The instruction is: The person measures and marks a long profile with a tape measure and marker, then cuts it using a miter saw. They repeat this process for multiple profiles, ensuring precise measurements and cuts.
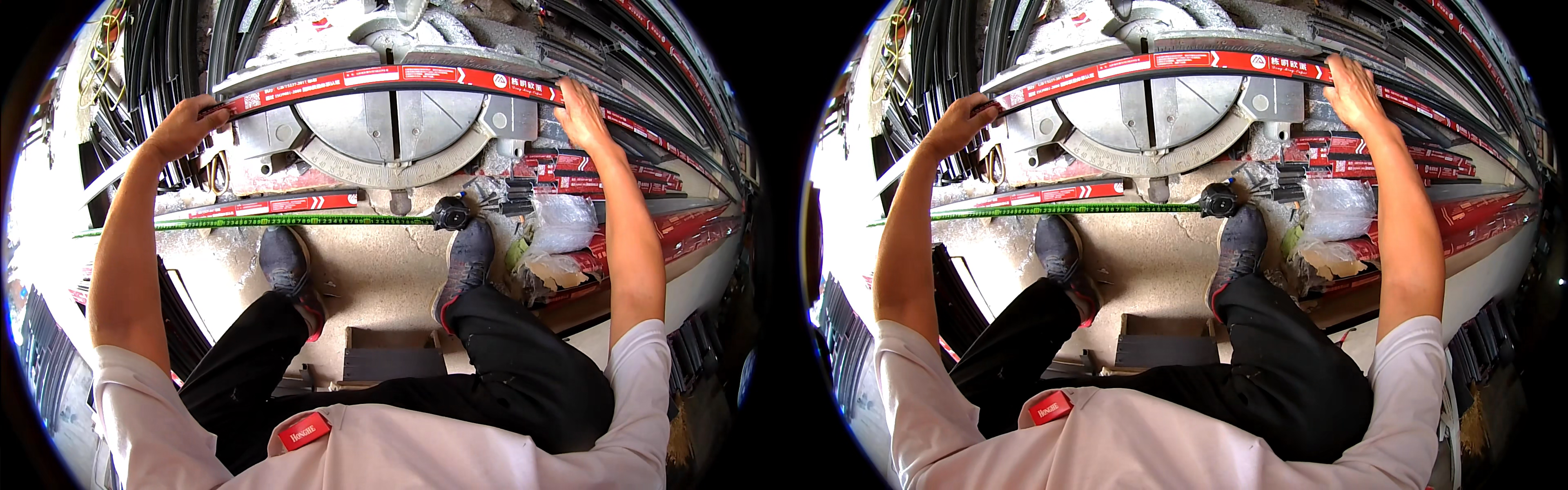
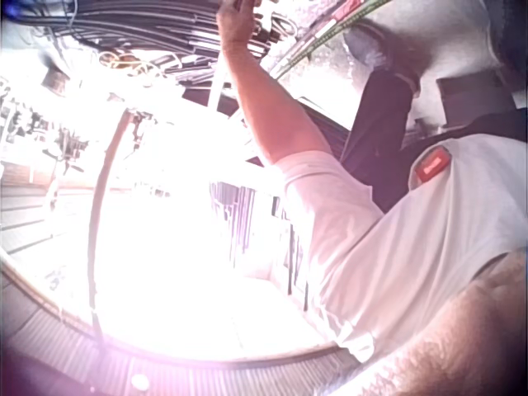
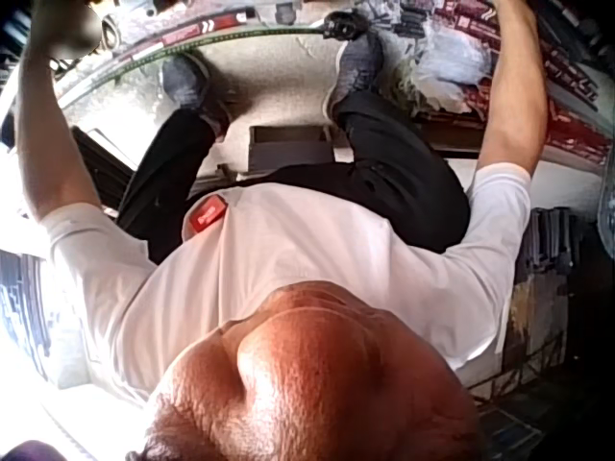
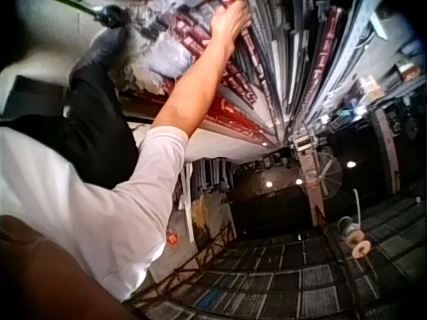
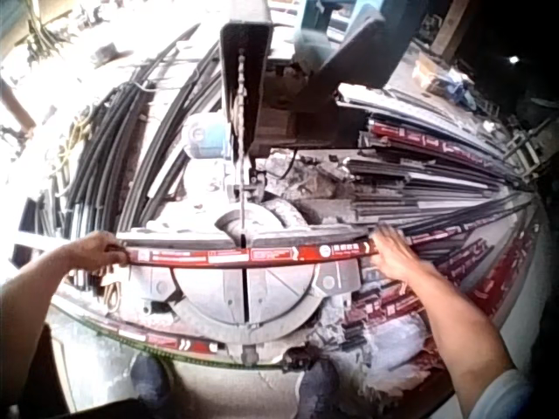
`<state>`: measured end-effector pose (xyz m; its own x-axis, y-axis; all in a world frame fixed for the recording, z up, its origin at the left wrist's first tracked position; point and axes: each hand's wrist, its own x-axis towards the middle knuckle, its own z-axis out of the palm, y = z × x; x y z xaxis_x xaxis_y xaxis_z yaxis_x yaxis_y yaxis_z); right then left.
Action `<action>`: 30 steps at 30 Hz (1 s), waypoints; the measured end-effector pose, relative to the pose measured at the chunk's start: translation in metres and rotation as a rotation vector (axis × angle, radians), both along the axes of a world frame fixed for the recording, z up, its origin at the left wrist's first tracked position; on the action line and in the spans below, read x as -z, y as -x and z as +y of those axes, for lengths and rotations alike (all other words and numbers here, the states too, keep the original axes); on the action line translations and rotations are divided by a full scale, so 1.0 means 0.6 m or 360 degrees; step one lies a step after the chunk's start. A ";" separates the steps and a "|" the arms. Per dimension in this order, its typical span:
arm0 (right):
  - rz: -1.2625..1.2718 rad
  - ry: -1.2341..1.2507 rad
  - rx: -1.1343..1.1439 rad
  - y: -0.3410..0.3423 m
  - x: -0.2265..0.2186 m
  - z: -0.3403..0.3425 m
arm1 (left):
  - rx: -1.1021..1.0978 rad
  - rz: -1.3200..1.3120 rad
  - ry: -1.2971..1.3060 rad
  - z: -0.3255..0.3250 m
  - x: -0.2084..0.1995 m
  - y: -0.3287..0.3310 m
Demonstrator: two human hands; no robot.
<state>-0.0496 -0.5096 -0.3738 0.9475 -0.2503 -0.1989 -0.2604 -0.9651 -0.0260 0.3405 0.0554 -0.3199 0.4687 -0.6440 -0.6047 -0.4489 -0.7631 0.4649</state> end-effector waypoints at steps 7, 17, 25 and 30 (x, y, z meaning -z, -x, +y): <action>-0.0033 -0.0023 -0.0007 -0.002 0.002 -0.007 | 0.0041 -0.0026 -0.0014 -0.007 0.001 -0.004; 0.0013 -0.0043 0.0015 -0.007 -0.007 -0.005 | 0.0032 0.0003 0.0147 -0.008 0.002 0.002; 0.0026 -0.0030 0.0002 -0.004 -0.003 -0.008 | -0.0037 0.0072 0.0019 -0.012 0.000 0.003; 0.0004 -0.0042 -0.0006 -0.003 0.000 -0.011 | -0.0010 0.0075 -0.0001 -0.005 0.012 -0.005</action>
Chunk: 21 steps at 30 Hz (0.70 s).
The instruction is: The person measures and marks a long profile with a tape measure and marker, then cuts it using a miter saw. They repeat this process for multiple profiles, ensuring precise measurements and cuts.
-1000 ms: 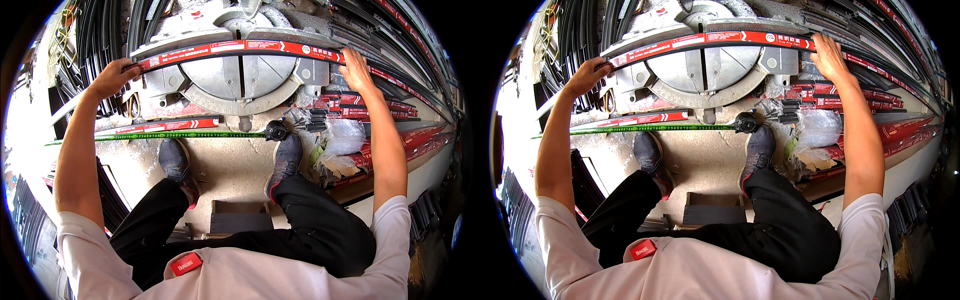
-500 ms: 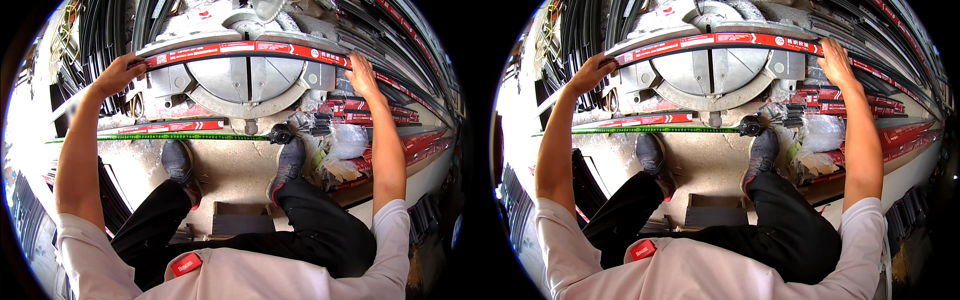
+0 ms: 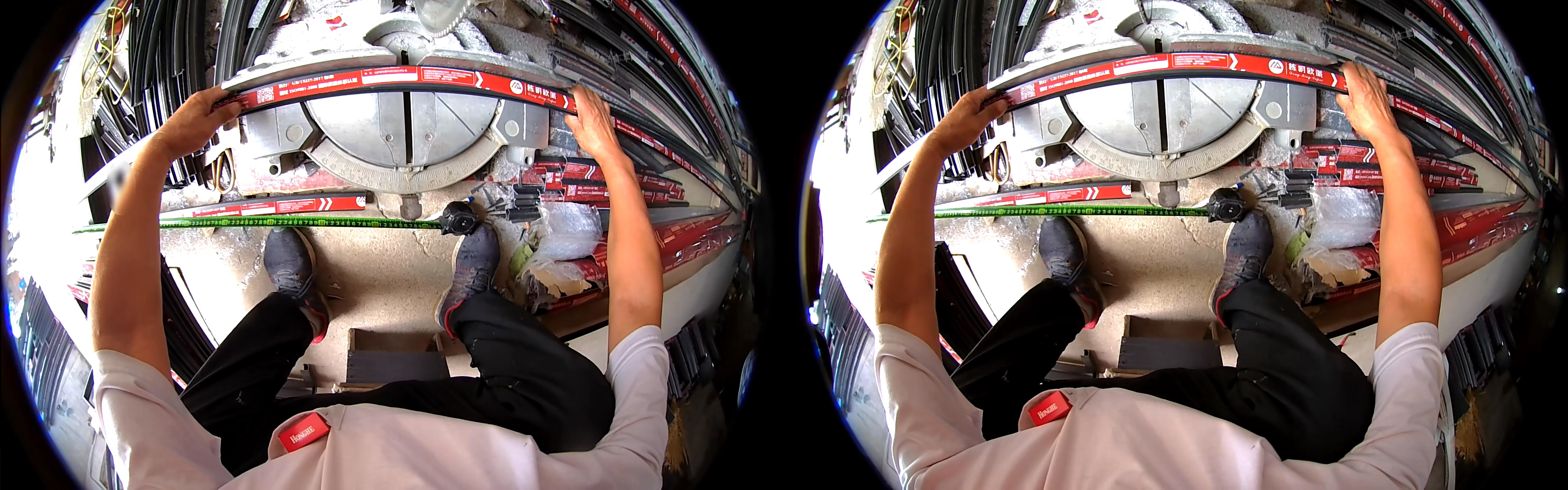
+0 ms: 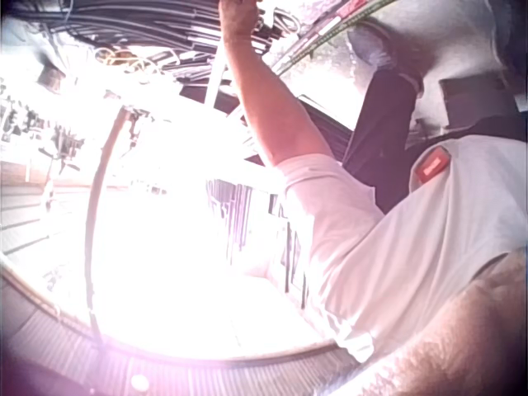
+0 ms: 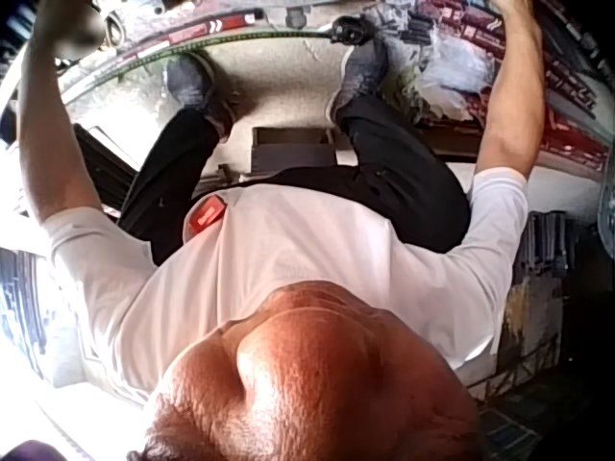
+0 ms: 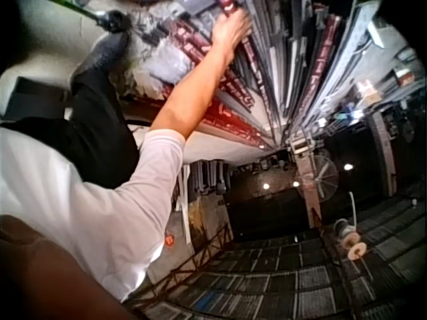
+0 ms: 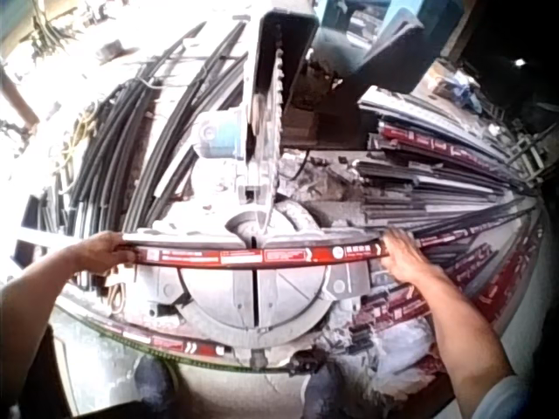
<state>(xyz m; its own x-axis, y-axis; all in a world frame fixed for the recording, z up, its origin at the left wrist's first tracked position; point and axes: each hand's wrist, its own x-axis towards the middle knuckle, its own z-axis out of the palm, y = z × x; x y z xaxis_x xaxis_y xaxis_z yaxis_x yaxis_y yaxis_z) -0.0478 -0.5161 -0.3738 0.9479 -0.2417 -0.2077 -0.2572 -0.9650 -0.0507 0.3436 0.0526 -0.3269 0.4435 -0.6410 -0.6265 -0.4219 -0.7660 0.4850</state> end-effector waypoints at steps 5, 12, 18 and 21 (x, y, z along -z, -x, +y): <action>-0.0019 -0.0006 -0.0006 -0.004 -0.003 0.006 | -0.0135 -0.0009 0.0284 0.010 0.012 0.013; -0.0090 0.0027 -0.0005 -0.002 -0.007 0.012 | -0.0114 0.0094 0.0240 0.000 0.007 0.006; -0.0067 0.0024 0.0013 -0.006 -0.010 0.015 | -0.0200 0.0129 0.0262 0.003 0.013 0.010; -0.0051 0.0025 0.0017 -0.006 -0.007 0.012 | -0.0191 0.0049 0.0219 0.006 0.017 0.008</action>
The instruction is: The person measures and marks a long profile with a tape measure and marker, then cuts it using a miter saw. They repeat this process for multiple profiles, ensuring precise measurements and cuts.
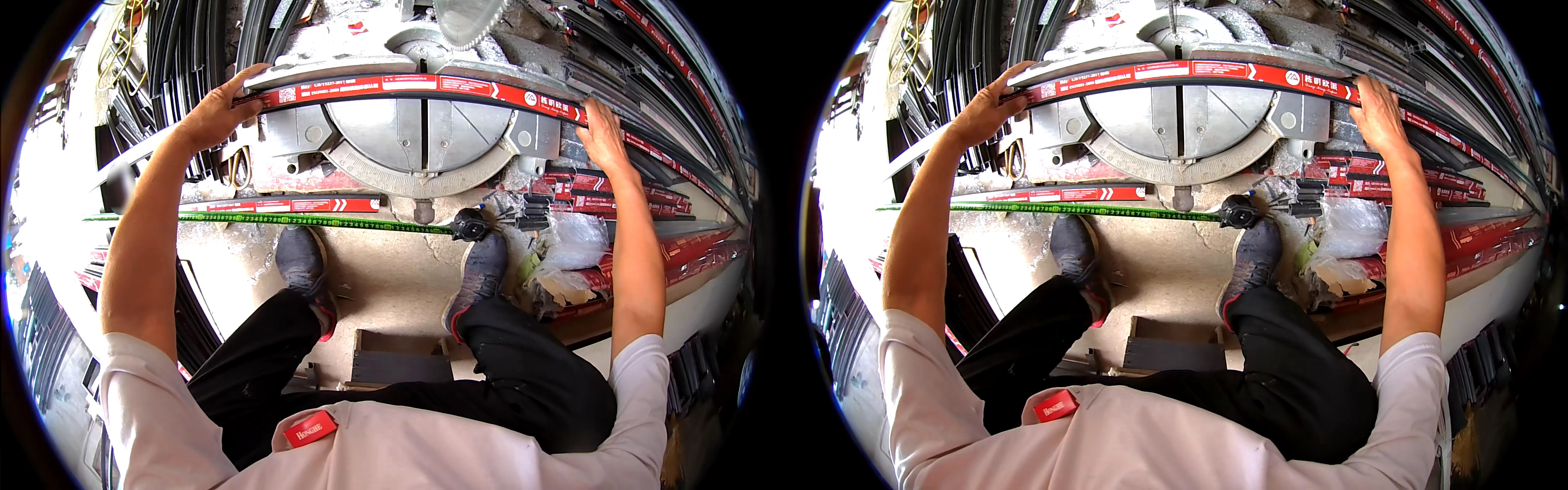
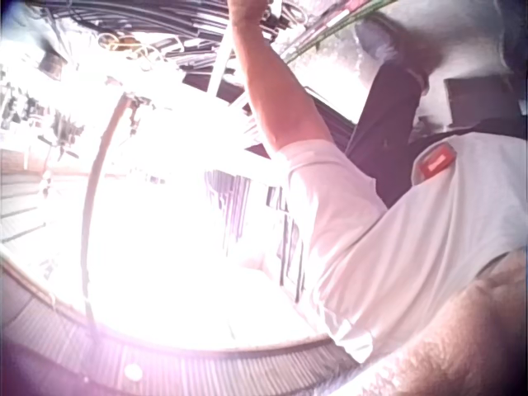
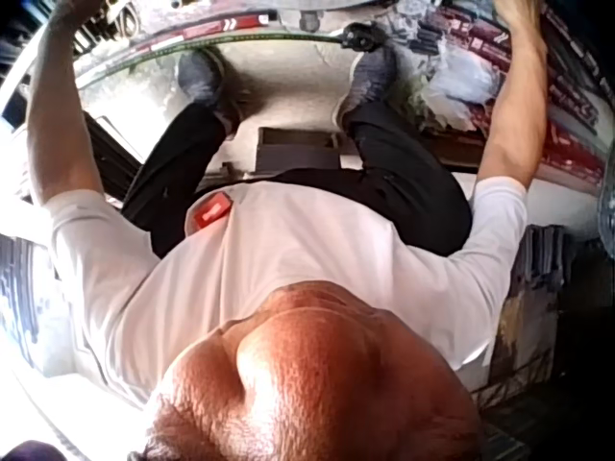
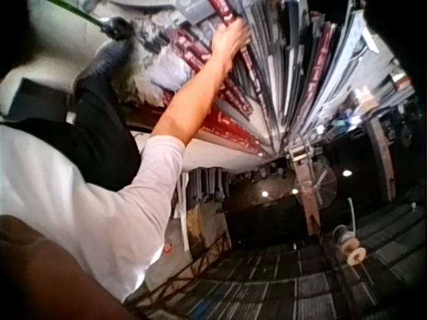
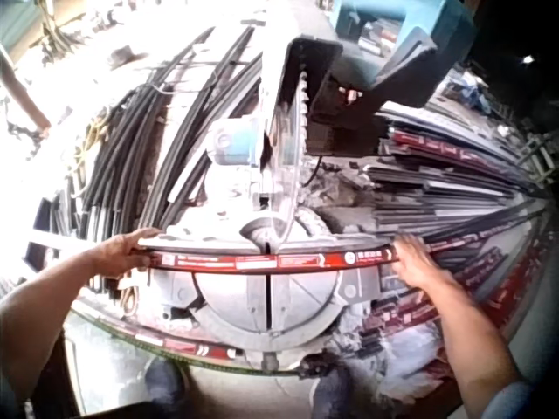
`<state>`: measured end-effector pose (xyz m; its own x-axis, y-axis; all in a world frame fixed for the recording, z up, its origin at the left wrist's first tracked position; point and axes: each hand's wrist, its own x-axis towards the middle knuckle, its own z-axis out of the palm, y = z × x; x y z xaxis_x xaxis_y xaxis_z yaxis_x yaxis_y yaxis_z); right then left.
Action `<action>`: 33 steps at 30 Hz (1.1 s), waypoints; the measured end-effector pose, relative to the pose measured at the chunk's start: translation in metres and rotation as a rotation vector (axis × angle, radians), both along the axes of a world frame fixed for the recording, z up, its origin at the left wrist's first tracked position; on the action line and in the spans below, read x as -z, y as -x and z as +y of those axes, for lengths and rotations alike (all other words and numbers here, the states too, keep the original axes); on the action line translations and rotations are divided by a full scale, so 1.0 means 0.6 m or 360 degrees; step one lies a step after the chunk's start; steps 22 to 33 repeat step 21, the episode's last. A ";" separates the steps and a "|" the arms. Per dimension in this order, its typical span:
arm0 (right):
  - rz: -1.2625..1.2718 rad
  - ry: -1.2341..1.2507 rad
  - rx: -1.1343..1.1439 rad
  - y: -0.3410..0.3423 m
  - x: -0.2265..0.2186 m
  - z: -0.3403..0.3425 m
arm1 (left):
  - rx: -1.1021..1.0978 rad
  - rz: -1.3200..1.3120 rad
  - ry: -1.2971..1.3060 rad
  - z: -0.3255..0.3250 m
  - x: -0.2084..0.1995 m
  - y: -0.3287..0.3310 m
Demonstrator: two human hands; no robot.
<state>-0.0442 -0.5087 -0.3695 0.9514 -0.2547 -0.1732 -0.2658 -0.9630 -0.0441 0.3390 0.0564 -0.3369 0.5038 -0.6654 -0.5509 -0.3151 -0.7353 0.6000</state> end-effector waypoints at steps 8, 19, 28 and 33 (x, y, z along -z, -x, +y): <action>0.0078 -0.0040 0.0024 0.003 -0.004 -0.003 | -0.0028 0.0020 0.0070 0.009 0.020 -0.006; -0.0006 -0.0003 0.0000 0.002 0.001 -0.005 | -0.0020 0.0097 0.0127 0.011 0.025 -0.012; -0.0008 -0.0006 0.0008 0.004 0.004 -0.006 | 0.0000 0.0113 0.0128 0.007 0.020 -0.009; -0.0008 -0.0006 0.0008 0.004 0.004 -0.006 | 0.0000 0.0113 0.0128 0.007 0.020 -0.009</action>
